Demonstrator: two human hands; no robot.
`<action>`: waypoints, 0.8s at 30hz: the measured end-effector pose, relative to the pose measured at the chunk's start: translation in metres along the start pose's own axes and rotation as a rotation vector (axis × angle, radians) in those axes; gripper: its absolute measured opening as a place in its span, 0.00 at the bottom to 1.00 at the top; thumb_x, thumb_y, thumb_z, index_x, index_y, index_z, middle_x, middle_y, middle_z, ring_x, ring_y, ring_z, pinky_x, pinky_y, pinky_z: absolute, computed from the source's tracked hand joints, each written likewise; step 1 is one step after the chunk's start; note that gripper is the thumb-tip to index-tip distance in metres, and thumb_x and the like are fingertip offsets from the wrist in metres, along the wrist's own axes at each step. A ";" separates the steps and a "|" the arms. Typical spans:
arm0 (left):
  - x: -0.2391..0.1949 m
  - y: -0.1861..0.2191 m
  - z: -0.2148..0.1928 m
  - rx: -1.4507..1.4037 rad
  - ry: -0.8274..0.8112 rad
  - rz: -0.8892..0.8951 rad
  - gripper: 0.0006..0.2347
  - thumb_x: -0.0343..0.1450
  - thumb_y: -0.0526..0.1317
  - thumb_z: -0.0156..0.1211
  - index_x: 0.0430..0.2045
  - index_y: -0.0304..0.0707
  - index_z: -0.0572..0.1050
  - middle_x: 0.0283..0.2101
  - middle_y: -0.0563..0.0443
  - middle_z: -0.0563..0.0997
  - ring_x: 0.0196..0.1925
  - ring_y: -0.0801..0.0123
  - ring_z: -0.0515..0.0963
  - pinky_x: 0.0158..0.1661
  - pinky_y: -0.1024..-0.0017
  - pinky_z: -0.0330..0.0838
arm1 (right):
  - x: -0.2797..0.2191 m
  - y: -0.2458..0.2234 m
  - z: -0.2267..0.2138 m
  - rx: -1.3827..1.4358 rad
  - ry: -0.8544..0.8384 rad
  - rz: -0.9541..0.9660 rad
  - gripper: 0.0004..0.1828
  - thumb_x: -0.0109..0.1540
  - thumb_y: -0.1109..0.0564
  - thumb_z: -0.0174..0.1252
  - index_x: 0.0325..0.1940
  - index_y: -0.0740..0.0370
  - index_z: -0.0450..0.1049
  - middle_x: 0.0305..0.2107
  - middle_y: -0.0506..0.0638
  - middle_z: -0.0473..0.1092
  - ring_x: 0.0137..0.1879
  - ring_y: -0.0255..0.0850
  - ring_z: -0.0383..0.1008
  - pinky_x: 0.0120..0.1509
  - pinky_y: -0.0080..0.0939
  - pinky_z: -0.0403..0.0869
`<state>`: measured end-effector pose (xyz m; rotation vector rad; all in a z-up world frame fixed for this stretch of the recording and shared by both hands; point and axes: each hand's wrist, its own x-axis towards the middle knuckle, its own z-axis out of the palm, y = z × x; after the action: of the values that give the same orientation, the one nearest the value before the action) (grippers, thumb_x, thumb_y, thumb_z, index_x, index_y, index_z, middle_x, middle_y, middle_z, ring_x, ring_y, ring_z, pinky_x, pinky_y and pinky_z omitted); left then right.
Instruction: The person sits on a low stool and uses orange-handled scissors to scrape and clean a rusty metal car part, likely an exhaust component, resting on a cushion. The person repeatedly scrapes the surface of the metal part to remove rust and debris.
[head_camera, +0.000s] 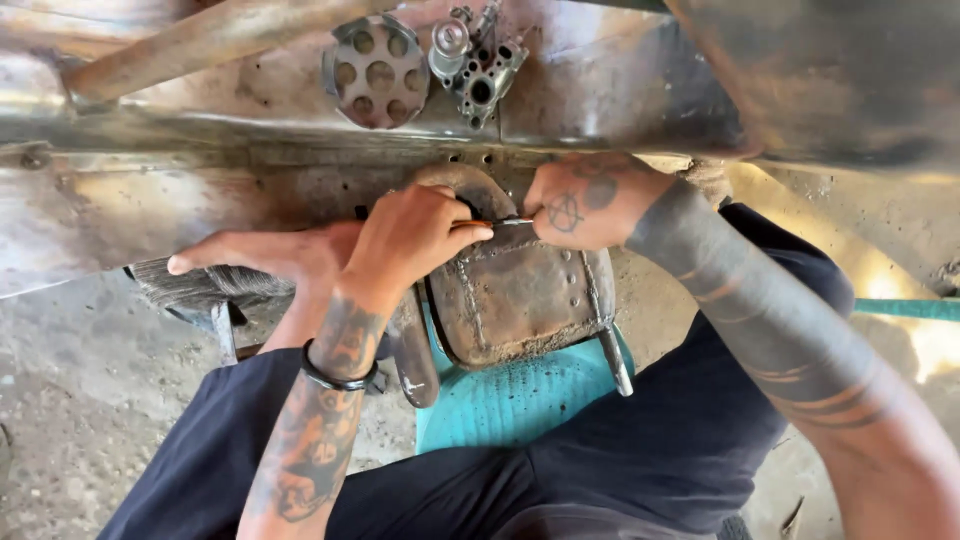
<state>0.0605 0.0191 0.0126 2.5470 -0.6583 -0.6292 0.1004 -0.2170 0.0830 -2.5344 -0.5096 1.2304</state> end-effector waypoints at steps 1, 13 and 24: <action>0.005 -0.003 -0.002 -0.003 0.006 -0.008 0.15 0.73 0.53 0.61 0.22 0.46 0.84 0.23 0.54 0.78 0.26 0.57 0.80 0.31 0.62 0.76 | 0.003 -0.004 0.000 -0.008 -0.003 -0.007 0.23 0.60 0.45 0.52 0.55 0.53 0.80 0.42 0.62 0.77 0.52 0.61 0.78 0.60 0.60 0.75; 0.004 -0.011 0.018 0.013 0.097 -0.050 0.16 0.71 0.55 0.62 0.20 0.44 0.83 0.23 0.51 0.79 0.27 0.55 0.82 0.30 0.60 0.76 | -0.007 -0.020 0.001 0.002 -0.020 0.018 0.28 0.58 0.41 0.52 0.60 0.47 0.76 0.48 0.61 0.75 0.56 0.63 0.76 0.60 0.61 0.76; 0.005 -0.002 -0.007 -0.167 0.085 0.005 0.17 0.74 0.51 0.62 0.19 0.39 0.82 0.18 0.51 0.72 0.20 0.58 0.75 0.24 0.63 0.72 | -0.005 -0.014 -0.010 0.016 -0.039 -0.004 0.32 0.57 0.40 0.53 0.64 0.52 0.73 0.47 0.67 0.75 0.54 0.67 0.76 0.59 0.66 0.76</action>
<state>0.0681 0.0200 0.0154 2.4024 -0.5585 -0.5465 0.1025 -0.2073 0.0976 -2.4998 -0.5112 1.2792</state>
